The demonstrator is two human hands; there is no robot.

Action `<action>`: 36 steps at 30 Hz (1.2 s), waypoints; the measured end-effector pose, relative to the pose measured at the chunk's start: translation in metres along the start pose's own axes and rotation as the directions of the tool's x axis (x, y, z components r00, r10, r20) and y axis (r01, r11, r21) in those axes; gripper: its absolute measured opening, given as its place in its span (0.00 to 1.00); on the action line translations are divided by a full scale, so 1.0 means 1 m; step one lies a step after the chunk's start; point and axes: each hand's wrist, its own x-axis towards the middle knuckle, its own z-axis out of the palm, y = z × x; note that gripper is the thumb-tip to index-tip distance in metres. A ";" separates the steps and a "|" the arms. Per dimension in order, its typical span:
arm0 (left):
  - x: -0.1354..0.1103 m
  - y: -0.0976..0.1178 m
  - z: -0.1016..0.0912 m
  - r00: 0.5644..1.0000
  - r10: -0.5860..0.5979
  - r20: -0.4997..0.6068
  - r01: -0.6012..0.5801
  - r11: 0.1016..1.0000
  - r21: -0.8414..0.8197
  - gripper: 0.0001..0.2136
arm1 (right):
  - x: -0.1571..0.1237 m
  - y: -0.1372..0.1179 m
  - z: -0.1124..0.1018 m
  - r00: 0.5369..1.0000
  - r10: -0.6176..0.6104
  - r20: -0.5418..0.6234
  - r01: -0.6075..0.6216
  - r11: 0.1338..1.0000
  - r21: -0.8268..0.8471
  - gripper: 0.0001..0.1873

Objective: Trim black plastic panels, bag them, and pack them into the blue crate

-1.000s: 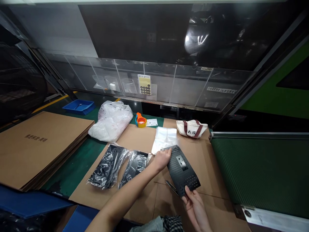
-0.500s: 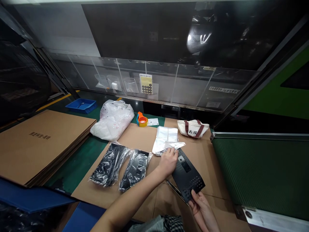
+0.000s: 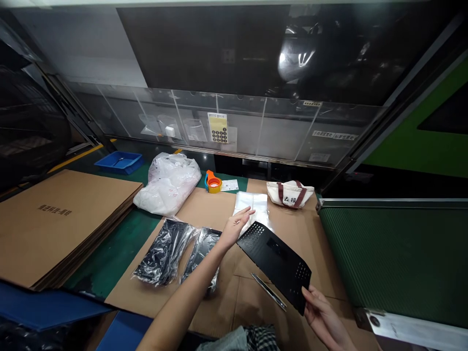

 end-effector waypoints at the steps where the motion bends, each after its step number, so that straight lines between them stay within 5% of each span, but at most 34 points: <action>1: 0.000 -0.001 -0.002 1.000 -0.014 0.003 0.014 0.999 -0.030 0.18 | -0.001 -0.002 0.001 1.000 0.012 0.008 -0.012 0.999 0.036 0.13; 13: -0.003 -0.012 -0.004 0.994 -0.093 0.064 0.102 0.983 -0.152 0.20 | -0.032 0.004 0.023 0.984 0.168 -0.057 -0.162 0.981 0.102 0.13; 21: -0.008 -0.003 0.002 0.981 -0.050 0.188 0.059 0.998 -0.039 0.20 | -0.025 0.019 0.014 0.987 0.053 -0.149 -0.034 0.992 0.123 0.11; 26: -0.018 -0.002 0.012 0.992 0.000 0.127 -0.024 0.982 0.187 0.16 | -0.021 0.033 0.022 0.958 -0.137 -0.253 0.149 0.988 0.030 0.15; 29: -0.024 -0.011 0.021 0.988 0.133 0.082 -0.155 0.882 0.444 0.16 | -0.020 0.039 0.036 0.925 -0.247 -0.290 0.258 0.966 0.000 0.17; 31: -0.027 -0.016 0.029 0.955 0.272 0.123 -0.286 0.718 0.634 0.17 | -0.019 0.042 0.044 0.914 -0.278 -0.296 0.284 0.959 -0.023 0.17; 33: -0.030 -0.018 0.035 0.915 0.365 0.170 -0.367 0.581 0.727 0.17 | -0.017 0.042 0.050 0.926 -0.257 -0.275 0.250 0.966 -0.062 0.18; 36: -0.035 -0.018 0.040 0.884 0.428 0.189 -0.410 0.516 0.752 0.16 | -0.016 0.034 0.053 0.961 -0.195 -0.197 0.165 0.973 -0.159 0.18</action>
